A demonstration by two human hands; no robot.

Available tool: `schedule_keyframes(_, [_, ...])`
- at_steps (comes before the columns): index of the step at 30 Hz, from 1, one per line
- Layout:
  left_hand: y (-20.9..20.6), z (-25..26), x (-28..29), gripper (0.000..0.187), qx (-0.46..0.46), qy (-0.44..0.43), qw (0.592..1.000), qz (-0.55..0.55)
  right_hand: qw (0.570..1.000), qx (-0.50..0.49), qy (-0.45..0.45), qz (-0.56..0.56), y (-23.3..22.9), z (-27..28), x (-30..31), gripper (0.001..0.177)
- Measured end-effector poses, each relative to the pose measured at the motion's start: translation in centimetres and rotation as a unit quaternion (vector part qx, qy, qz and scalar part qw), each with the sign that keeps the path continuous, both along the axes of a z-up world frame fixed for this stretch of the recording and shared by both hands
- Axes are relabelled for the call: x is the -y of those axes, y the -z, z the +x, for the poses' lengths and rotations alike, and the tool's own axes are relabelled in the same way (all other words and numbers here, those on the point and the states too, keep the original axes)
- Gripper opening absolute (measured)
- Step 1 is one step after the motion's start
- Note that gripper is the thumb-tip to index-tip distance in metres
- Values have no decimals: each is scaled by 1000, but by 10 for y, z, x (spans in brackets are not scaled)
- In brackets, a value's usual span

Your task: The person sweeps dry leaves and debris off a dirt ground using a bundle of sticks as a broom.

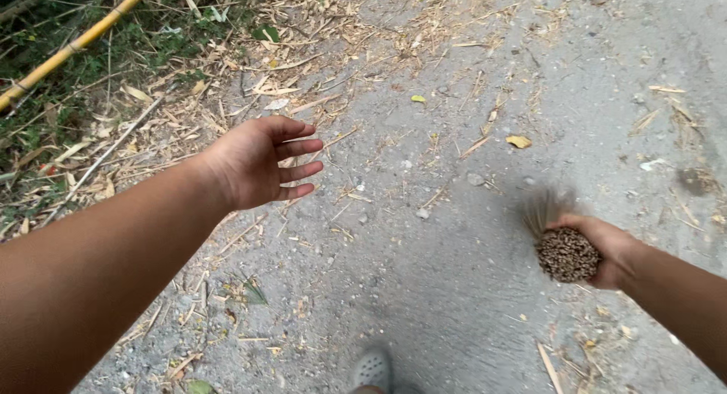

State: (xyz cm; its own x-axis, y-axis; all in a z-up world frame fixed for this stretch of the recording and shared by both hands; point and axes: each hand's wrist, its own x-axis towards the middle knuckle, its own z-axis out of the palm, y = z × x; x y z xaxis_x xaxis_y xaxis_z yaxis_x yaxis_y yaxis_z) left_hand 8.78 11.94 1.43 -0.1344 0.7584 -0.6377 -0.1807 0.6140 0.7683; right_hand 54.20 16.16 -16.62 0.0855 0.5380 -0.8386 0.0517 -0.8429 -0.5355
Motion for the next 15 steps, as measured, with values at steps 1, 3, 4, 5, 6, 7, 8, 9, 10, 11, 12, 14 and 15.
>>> schedule_keyframes(1, [0,-3,-2,17,0,0,1000,1,1000,2,-5,-4,7,-3,-1,52])
schedule_keyframes(3, [2,-10,-3,17,-2,-3,1000,0,1000,6,-20,-13,17,-24,1,52])
schedule_keyframes(4, [2,-15,-3,16,-5,-9,1000,-3,999,-17,-34,-39,23,-46,3,52])
schedule_keyframes(5, [3,-19,-3,16,-8,-14,1000,-7,996,-40,-47,-66,30,-74,8,52])
schedule_keyframes(6, [2,-24,-3,15,-13,-19,1000,-9,989,-82,-92,-83,35,-106,15,52])
schedule_keyframes(7, [2,-28,-3,15,-13,-21,1000,-11,978,-122,-136,-100,39,-138,22,52])
schedule_keyframes(8, [2,-33,-2,15,-13,-24,1000,-12,973,-120,-168,-101,41,-171,29,49])
schedule_keyframes(9, [1,-38,-2,15,-14,-26,999,-13,968,-117,-200,-101,41,-198,37,45])
schedule_keyframes(10, [0,-43,-3,15,-18,-28,999,-10,960,-175,-199,-93,39,-217,40,45])
schedule_keyframes(11, [-2,-48,-4,15,-21,-30,999,-7,949,-232,-197,-85,38,-235,45,44])
schedule_keyframes(12, [-5,-52,-7,16,-24,-28,999,-2,935,-288,-193,-75,35,-247,44,44])
schedule_keyframes(14, [-12,-61,-14,18,-50,-32,998,10,933,-284,-197,-101,24,-254,34,48])
schedule_keyframes(15, [-15,-64,-18,20,-61,-33,997,16,932,-280,-197,-115,17,-252,30,50])
